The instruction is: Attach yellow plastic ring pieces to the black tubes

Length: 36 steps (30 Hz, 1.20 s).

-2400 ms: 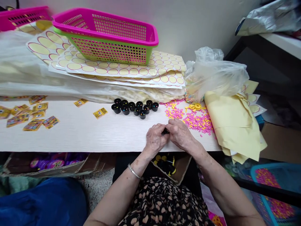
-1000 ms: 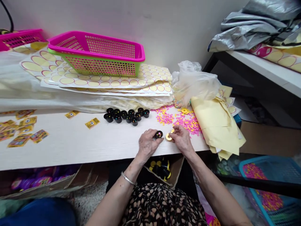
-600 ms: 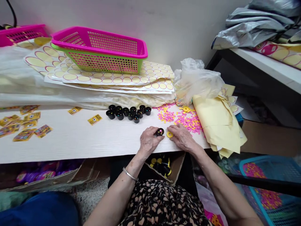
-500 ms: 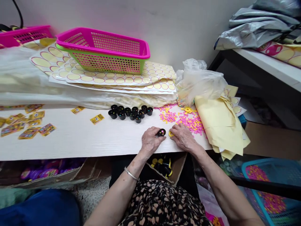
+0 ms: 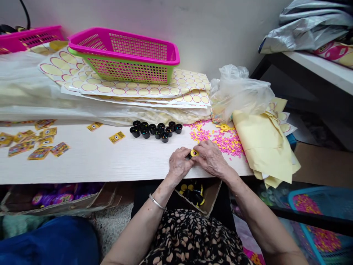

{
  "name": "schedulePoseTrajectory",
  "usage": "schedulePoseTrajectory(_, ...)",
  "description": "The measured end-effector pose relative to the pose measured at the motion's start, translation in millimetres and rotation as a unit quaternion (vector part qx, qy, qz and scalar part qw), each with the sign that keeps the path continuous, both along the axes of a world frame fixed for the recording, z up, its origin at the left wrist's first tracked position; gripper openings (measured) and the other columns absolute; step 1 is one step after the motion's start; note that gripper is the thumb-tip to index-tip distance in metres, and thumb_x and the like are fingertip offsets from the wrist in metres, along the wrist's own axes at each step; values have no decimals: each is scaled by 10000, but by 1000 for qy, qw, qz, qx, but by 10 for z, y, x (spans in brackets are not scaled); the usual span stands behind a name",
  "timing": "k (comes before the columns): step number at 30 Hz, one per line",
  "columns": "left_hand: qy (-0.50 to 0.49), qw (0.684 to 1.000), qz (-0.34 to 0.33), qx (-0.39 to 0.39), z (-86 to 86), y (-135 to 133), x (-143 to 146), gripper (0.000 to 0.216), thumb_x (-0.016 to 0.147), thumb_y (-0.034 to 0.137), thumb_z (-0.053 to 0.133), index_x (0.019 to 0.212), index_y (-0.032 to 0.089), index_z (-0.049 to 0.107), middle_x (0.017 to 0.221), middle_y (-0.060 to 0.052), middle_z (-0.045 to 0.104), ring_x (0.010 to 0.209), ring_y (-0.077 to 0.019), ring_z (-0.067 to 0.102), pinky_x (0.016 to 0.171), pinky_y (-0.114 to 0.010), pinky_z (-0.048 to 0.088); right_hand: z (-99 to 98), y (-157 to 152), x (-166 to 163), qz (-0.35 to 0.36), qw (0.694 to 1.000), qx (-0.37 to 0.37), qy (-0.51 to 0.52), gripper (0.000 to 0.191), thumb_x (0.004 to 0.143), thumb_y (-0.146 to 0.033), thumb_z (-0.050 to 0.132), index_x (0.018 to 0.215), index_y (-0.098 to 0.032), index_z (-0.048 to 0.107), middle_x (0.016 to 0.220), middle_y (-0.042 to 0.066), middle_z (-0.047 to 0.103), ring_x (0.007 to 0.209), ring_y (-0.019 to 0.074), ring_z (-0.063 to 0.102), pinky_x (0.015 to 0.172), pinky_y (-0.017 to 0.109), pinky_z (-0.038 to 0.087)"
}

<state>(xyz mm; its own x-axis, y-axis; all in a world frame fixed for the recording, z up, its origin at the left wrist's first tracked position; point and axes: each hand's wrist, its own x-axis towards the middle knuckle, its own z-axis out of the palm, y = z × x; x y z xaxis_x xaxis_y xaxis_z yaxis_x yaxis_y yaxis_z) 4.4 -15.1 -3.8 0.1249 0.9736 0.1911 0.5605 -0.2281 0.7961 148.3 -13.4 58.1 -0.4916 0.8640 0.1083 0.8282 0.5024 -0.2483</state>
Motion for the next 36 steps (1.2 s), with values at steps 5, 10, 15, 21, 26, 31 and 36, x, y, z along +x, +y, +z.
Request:
schedulePoseTrajectory(5, -45, 999, -22, -6, -4, 3, -38, 158, 640, 168, 599, 767, 198, 688, 758, -7, 610, 761, -147, 528, 687, -251, 405, 51, 4, -36, 4, 1000, -5, -26, 131, 831, -269, 542, 844, -164, 619, 884, 68, 579, 879, 211, 414, 753, 327, 329)
schedulePoseTrajectory(10, -284, 951, -8, -119, 52, 33, -65, 238, 661, 185, 566, 861, 137, 686, 711, -9, 598, 584, -96, 479, 552, -221, 381, -9, 5, -48, -5, 1000, 11, -10, 155, 830, -295, 545, 867, -168, 625, 888, 63, 587, 864, 211, 416, 734, 332, 333)
schedulePoseTrajectory(15, -347, 915, 12, -204, 81, 50, 60, 330, 721, 406, 594, 759, 96, 698, 674, -37, 613, 548, -97, 488, 491, -211, 367, -139, -12, -46, -42, 998, 21, 43, 125, 823, -262, 538, 838, -168, 619, 849, 61, 592, 855, 216, 437, 747, 342, 369)
schedulePoseTrajectory(21, -275, 950, 42, -141, 106, 26, 103, 291, 743, 395, 580, 698, 134, 700, 702, -33, 635, 631, -113, 542, 579, -211, 405, -286, -195, -52, -178, 949, 114, 234, 347, 769, -387, 594, 1005, -134, 565, 1139, 168, 541, 1009, 280, 474, 843, 423, 407)
schedulePoseTrajectory(26, -255, 952, 50, -160, 168, 7, 107, 302, 741, 405, 572, 708, 130, 693, 686, -22, 619, 512, -79, 477, 491, -204, 364, -381, -307, -171, -304, 779, -199, 511, 412, 822, -578, 424, 857, -173, 487, 584, 15, 572, 420, 116, 474, 385, 236, 370)
schedulePoseTrajectory(31, -258, 948, 54, -180, 202, 4, 110, 289, 732, 393, 586, 753, 126, 694, 646, -11, 617, 478, -72, 467, 461, -197, 355, -435, -217, -346, -300, 675, -338, 583, 462, 768, -628, 466, 846, -173, 448, 417, -32, 531, 290, 92, 419, 262, 166, 250)
schedulePoseTrajectory(36, -286, 929, 75, -224, 191, 40, 127, 346, 696, 455, 622, 600, 123, 609, 396, 51, 449, 351, -61, 374, 369, -191, 273, -439, -194, -403, -303, 634, -341, 624, 408, 758, -571, 513, 817, -174, 442, 424, -36, 539, 295, 92, 460, 259, 151, 292)
